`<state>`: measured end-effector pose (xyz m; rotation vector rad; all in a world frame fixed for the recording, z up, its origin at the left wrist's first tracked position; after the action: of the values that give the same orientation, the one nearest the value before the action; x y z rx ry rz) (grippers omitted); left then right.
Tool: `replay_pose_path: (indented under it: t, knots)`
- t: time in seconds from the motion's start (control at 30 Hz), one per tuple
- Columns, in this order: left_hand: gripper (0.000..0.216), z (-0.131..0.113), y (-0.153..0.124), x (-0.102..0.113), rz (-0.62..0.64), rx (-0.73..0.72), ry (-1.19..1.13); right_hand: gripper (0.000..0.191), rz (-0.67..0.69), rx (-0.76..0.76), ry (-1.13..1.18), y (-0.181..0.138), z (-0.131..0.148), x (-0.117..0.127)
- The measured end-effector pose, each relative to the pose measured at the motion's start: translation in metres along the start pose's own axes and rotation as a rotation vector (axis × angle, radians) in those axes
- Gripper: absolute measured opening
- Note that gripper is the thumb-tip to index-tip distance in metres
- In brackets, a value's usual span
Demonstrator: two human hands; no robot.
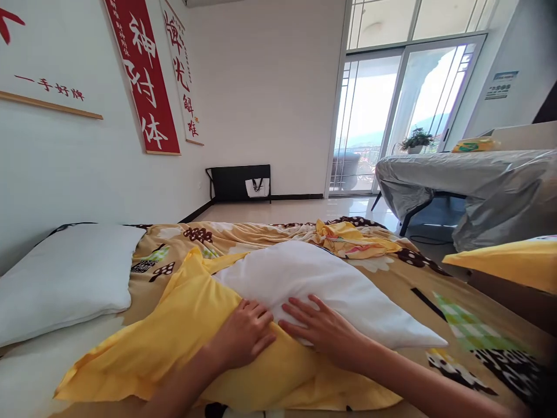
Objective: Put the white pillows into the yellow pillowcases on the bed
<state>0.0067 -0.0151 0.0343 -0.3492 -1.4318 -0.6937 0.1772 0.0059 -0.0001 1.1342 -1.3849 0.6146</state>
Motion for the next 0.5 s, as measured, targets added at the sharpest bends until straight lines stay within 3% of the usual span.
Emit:
replay_pose_path:
  t: [0.13,0.3,0.4,0.5]
  knots:
    - [0.033,-0.003,0.004,-0.002,0.065,0.049,0.037,0.051,0.113,-0.036,0.233,0.024,-0.014,0.01]
    - [0.028,-0.035,0.02,0.019,0.128,-0.016,-0.006,0.034,0.135,-0.2,0.465,0.079,-0.022,0.036]
    - [0.02,-0.04,0.035,0.038,0.036,0.039,-0.056,0.037,0.069,-0.239,0.604,0.099,-0.029,0.048]
    - [0.019,-0.018,0.049,0.059,-0.142,0.198,-0.16,0.031,0.116,-0.282,0.701,0.094,-0.036,0.039]
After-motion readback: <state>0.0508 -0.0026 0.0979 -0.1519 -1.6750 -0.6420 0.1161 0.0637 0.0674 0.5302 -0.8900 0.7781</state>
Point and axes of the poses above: each hand's wrist, its own y-axis towards the middle knuckle, its own x-axis out of the back of the hand, z = x × y, the point moved 5 cm from there along y, towards the middle knuckle, and after that the axes turned 8 degrees about y, right-handed, at the moved point
